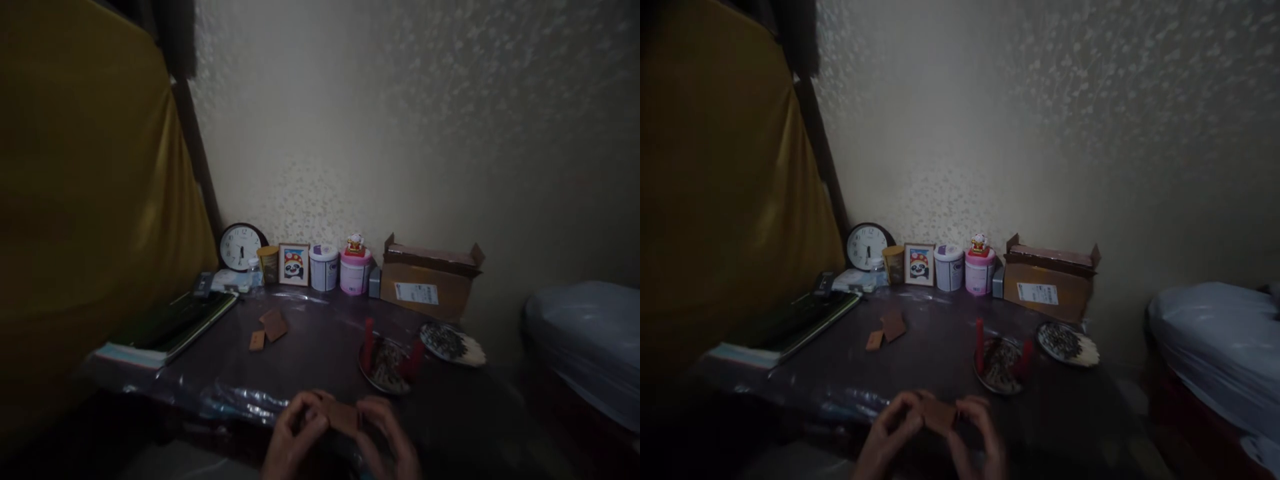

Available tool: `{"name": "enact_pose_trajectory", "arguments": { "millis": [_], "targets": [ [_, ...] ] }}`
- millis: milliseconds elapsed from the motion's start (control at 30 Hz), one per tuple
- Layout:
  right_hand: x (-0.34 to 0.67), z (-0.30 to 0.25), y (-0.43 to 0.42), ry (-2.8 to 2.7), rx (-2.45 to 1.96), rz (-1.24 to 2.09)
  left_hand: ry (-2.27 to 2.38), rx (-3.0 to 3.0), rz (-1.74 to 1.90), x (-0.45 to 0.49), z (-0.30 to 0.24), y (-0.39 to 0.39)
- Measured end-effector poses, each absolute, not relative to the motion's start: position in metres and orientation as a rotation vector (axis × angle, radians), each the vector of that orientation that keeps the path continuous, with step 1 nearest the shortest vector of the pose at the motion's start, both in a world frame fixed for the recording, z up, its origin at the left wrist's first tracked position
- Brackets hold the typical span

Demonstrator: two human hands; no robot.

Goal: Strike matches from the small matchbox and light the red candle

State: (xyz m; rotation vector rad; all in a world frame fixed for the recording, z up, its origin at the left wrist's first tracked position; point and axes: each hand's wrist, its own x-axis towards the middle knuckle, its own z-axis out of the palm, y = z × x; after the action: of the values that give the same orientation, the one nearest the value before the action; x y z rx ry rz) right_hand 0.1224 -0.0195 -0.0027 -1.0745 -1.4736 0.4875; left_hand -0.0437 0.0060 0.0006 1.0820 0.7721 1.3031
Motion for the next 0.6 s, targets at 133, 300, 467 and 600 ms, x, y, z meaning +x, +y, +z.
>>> {"name": "enact_pose_trajectory", "arguments": {
  "millis": [133, 300, 467, 600],
  "targets": [
    [0.124, 0.005, -0.026, -1.452, -1.086, 0.612, 0.822, 1.115, 1.303, -0.044, 0.004, -0.001],
    [0.126, 0.013, -0.031, -1.480, -1.105, 0.523, 0.766, 1.082, 1.291, -0.040, 0.006, -0.003],
    [0.131, 0.011, -0.032, -1.525, -1.130, 0.457, 0.751, 1.103, 1.304, -0.037, 0.003, 0.000],
    [0.134, 0.013, -0.034, -1.537, -1.123, 0.427, 0.710, 1.057, 1.289, -0.035, 0.002, 0.000]
  ]
}}
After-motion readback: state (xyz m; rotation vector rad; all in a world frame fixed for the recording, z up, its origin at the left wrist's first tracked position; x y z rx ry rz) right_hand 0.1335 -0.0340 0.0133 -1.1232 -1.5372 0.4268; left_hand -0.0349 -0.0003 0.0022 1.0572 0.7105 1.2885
